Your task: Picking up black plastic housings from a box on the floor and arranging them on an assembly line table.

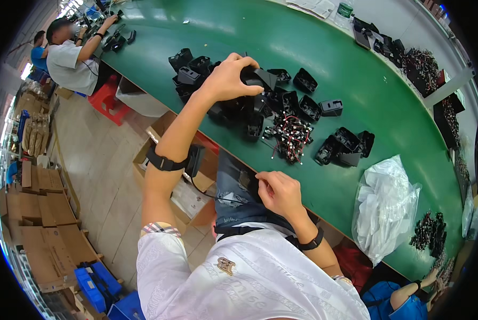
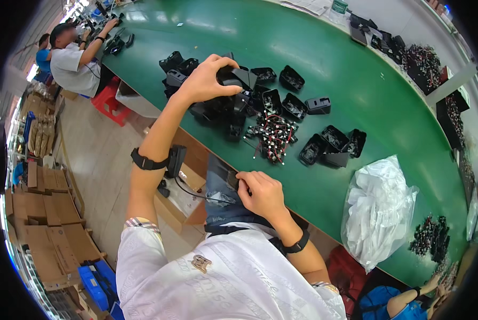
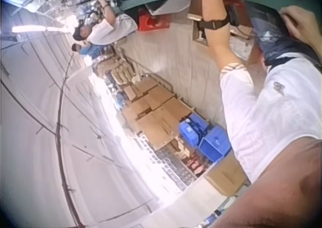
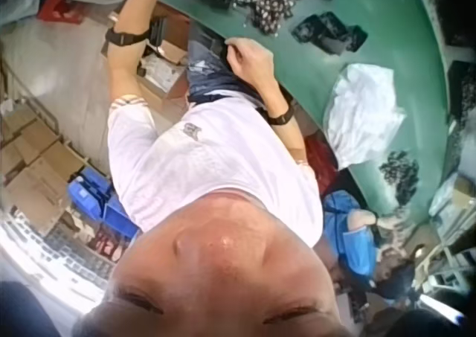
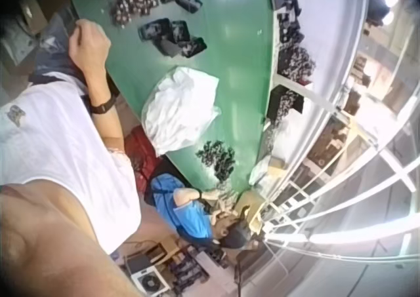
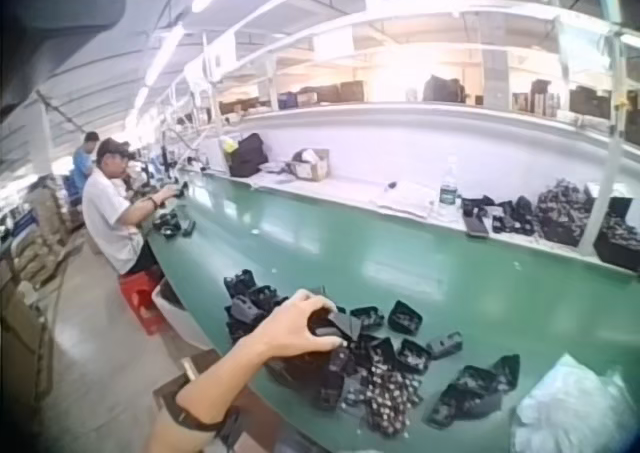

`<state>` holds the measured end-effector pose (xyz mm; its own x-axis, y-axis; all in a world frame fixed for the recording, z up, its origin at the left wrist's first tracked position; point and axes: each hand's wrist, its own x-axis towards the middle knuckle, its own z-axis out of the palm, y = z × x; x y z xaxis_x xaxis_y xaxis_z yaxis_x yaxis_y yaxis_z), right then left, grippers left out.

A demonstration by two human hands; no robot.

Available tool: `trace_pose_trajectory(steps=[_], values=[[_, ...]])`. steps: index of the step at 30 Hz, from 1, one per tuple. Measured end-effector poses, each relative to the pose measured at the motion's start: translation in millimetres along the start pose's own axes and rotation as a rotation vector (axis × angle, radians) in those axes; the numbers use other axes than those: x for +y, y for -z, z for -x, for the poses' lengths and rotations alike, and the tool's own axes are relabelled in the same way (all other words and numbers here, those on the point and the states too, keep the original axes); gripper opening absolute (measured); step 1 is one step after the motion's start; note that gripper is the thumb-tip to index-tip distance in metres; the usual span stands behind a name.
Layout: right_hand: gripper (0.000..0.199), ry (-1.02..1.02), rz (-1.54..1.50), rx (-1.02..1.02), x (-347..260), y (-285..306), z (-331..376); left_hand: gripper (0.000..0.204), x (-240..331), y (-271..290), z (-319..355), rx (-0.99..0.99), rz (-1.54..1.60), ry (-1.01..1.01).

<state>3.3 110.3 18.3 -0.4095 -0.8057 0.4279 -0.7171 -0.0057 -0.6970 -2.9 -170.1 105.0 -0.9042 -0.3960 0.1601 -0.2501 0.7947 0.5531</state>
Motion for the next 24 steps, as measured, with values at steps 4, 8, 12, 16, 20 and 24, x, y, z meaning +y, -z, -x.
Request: trace_pose_trajectory(steps=[4, 8, 12, 16, 20, 24], values=[[0.012, 0.015, 0.018, -0.004, 1, 0, -1, 0.054, -8, -4, -4, -0.051, -0.104, 0.001], [0.013, 0.021, 0.005, 0.002, 1, -1, -1, 0.051, -16, -14, 1, -0.001, -0.204, -0.035], [0.013, 0.011, 0.030, -0.013, 2, -1, 0, 0.050, -20, -21, 8, 0.103, -0.256, -0.084], [0.014, 0.036, 0.019, 0.009, 5, -3, 1, 0.049, -21, -22, 16, 0.200, -0.295, -0.104], [0.014, 0.031, 0.023, -0.006, 4, -3, 0, 0.045, -26, -17, 27, 0.321, -0.252, -0.080], [0.014, 0.022, 0.011, 0.004, 3, -3, -2, 0.035, -28, -7, 60, 0.561, 0.056, 0.026]])
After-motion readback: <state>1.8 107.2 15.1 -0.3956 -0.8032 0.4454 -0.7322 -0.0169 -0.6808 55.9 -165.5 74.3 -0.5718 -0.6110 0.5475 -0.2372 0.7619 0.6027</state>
